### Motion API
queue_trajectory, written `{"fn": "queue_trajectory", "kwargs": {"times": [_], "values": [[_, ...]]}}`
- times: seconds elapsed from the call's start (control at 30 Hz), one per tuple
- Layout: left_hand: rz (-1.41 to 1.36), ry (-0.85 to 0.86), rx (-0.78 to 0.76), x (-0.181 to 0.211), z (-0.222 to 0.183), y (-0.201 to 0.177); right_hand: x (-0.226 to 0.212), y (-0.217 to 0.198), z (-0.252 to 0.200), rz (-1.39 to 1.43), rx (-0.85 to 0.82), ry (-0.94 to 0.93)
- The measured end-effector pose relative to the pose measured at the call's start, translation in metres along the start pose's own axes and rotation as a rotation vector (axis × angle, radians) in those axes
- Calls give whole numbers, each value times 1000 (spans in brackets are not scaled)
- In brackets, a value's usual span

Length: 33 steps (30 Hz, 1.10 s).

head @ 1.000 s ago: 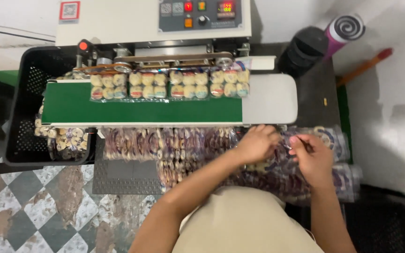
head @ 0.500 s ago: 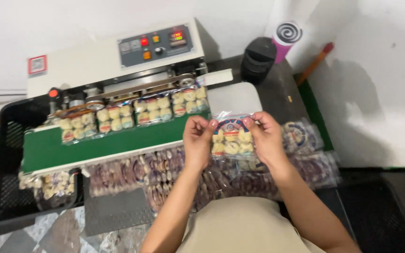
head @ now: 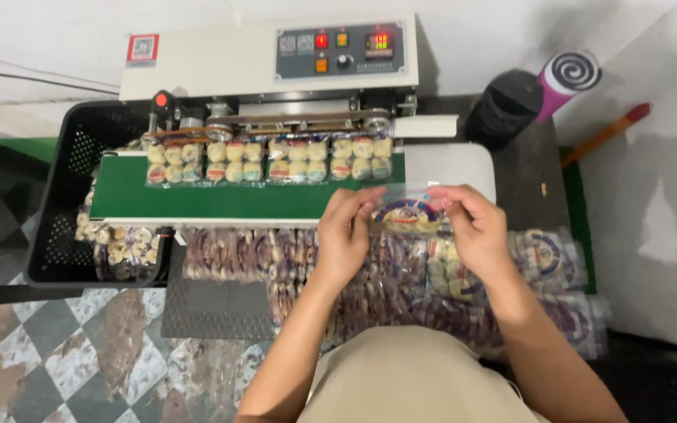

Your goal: The person places small plastic bags containing food items onto a conveyor belt of a packaging machine. The machine seals the bags as they move along the belt. The person then collects the sealed bags and stacks them on the table.

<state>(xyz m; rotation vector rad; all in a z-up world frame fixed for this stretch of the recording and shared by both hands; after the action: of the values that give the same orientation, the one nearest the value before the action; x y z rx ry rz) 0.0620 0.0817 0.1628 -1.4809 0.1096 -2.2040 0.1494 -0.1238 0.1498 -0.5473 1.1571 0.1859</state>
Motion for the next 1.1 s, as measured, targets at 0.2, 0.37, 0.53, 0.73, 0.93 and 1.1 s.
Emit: {"fn": "queue_trajectory", "kwargs": {"times": [0.2,0.37,0.53,0.73,0.93,1.1], "values": [[-132,-111,-30,-23,5,5,12,-3,15,169,-33,80],[139,45,-53,-33,17,21,26,-12,24,-60,-36,-49],[282,83,13,-52,34,40,29,-20,28,-515,100,-203],[-532,-530,142,-168,61,81,146,-35,63,-88,206,274],[-723,-587,230,-196,51,97,224,-48,95,5,412,364],[-354,-520,42,-106,25,50,213,-13,121,-274,356,358]]}}
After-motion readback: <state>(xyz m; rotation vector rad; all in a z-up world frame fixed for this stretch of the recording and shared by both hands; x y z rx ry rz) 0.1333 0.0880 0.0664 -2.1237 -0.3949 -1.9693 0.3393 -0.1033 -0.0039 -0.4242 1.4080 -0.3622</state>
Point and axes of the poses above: each hand's wrist, its own z-axis towards the middle knuckle, its own y-axis out of the palm, x = y × z, the point moved 9 cm from there along z, towards the middle knuckle, and after that the axes turned 13 degrees about -x, right-handed, at the moved point
